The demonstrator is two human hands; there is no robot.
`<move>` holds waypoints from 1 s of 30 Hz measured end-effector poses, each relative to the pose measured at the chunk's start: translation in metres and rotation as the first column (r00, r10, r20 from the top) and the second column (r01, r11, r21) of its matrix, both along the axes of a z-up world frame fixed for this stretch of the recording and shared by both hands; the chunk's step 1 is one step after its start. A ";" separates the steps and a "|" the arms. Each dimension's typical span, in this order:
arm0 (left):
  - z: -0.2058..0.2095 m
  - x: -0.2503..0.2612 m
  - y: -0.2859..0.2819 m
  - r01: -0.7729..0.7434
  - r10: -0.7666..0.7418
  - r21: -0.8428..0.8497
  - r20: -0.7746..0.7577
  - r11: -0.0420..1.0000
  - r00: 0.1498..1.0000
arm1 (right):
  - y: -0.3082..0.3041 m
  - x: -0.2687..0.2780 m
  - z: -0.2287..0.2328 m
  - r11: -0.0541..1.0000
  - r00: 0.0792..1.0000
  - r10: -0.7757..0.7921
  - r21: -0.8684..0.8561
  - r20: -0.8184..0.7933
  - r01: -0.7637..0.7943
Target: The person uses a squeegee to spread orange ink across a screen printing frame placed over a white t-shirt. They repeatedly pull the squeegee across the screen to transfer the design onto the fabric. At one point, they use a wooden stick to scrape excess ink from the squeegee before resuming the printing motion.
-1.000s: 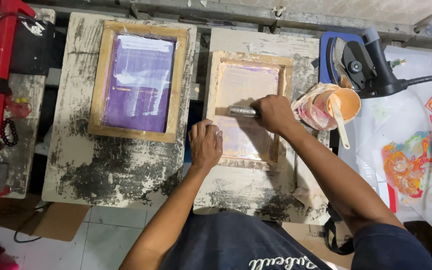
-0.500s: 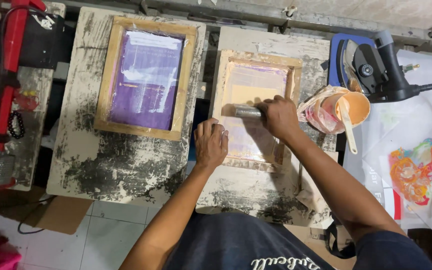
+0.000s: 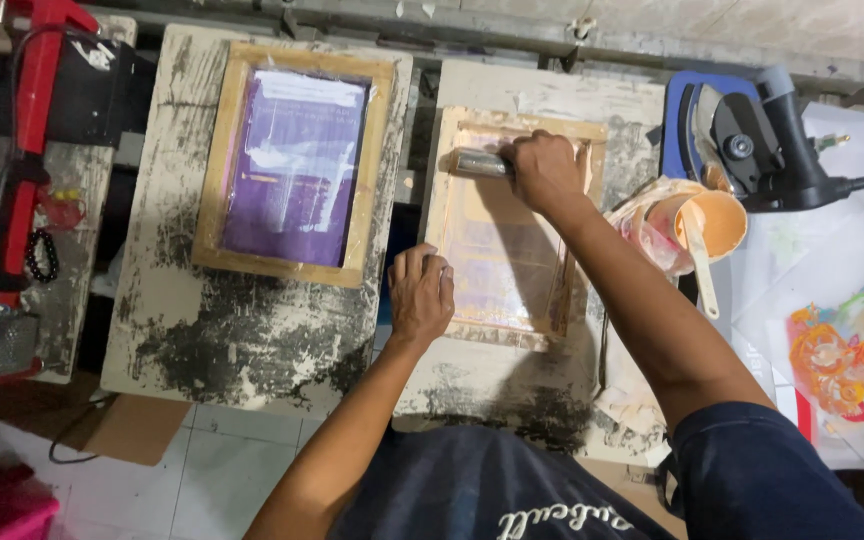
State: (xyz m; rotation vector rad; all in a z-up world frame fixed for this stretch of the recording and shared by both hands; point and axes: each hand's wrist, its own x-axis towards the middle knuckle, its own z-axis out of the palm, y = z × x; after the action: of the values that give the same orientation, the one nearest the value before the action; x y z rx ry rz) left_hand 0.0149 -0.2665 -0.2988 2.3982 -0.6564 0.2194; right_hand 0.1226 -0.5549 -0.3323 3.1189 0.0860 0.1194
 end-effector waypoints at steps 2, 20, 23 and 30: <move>0.000 -0.006 -0.002 0.011 -0.011 -0.002 0.006 1.000 1.000 | 0.004 -0.017 0.009 1.000 1.000 -0.023 0.018 -0.014 0.023; -0.002 0.001 0.003 0.026 -0.014 -0.141 0.081 0.990 0.997 | 0.055 -0.135 0.057 0.953 0.958 0.285 0.104 0.022 -0.285; -0.004 -0.003 0.005 0.033 -0.019 -0.144 0.097 0.989 0.995 | 0.036 -0.139 0.045 0.982 0.972 0.185 0.059 -0.144 -0.178; 0.017 -0.003 0.001 0.047 -0.026 -0.171 0.121 0.984 0.992 | 0.010 -0.073 0.022 0.999 0.974 0.039 0.003 0.221 -0.040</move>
State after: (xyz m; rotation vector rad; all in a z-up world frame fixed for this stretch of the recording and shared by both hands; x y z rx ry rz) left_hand 0.0117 -0.2652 -0.2823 2.2171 -0.7052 0.3900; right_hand 0.0492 -0.5447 -0.3100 3.0866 0.1436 0.4669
